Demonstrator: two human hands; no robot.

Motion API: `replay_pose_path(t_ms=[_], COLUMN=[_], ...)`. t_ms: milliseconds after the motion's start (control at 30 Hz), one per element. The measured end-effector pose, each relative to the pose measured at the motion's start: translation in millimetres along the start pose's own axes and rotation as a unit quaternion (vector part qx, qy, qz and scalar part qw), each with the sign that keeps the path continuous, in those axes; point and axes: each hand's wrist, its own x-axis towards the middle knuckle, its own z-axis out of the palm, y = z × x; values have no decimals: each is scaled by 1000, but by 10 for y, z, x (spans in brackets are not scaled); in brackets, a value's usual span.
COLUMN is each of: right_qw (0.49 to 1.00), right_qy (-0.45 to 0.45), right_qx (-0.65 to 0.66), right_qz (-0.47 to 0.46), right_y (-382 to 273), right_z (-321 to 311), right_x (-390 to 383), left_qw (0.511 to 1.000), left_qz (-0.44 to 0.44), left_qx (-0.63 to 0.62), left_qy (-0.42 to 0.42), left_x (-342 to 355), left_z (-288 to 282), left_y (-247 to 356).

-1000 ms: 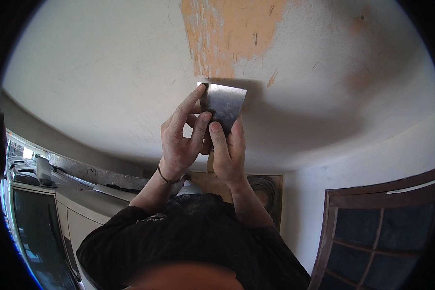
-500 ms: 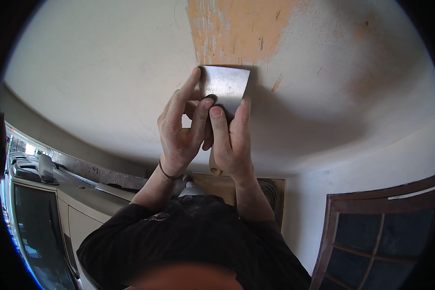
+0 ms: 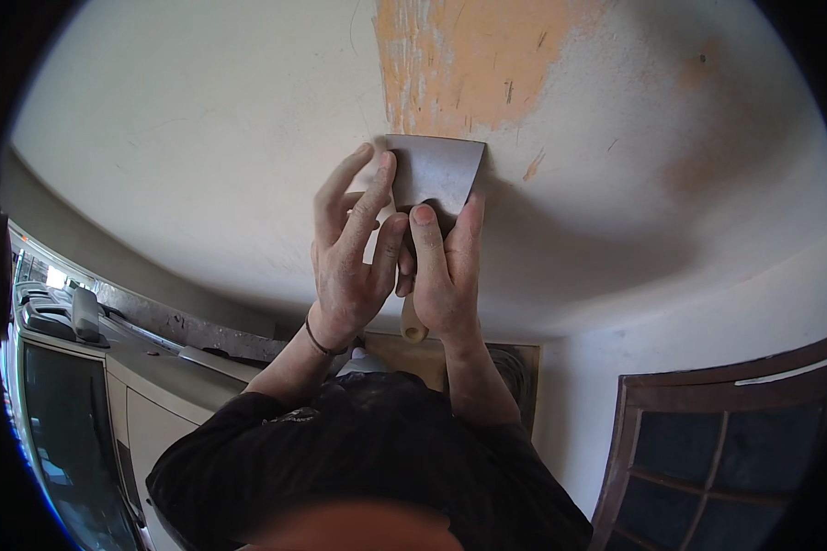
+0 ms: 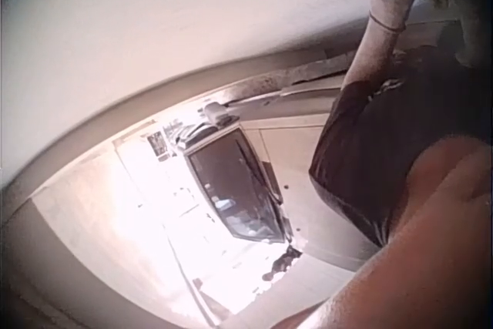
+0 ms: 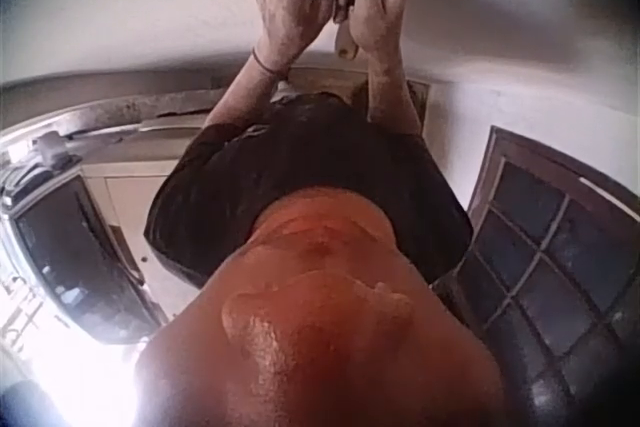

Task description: Scraping old paint or plaster off a wall using a putty knife.

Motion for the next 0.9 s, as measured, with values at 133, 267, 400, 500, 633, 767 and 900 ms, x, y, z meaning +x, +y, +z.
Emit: replay_pose_path(t_ms=[133, 267, 400, 500, 633, 767, 900], right_qw=[1000, 1000, 1000, 1000, 1000, 999, 999], right_qy=[15, 9, 3, 18, 19, -5, -6], right_qx=[6, -3, -10, -2, -14, -35, -37], right_qz=[4, 21, 16, -4, -11, 19, 38], right_y=[26, 30, 74, 87, 94, 74, -3], right_z=[2, -24, -49, -47, -51, -102, -74], right_x=[-23, -41, -56, -74, -76, -99, -67], left_qw=[999, 999, 998, 999, 998, 998, 997], left_qz=[1, -6, -24, -15, -19, -21, -29], left_qx=[-24, -29, -50, -45, -29, -24, -46], left_qy=[-20, -22, -21, -27, -43, -47, -60], left_x=[-29, -55, -73, -75, -98, -115, -128], left_z=[2, -2, 7, 6, -8, -23, -20], left_y=[-33, -31, -24, -25, -17, -23, -14])
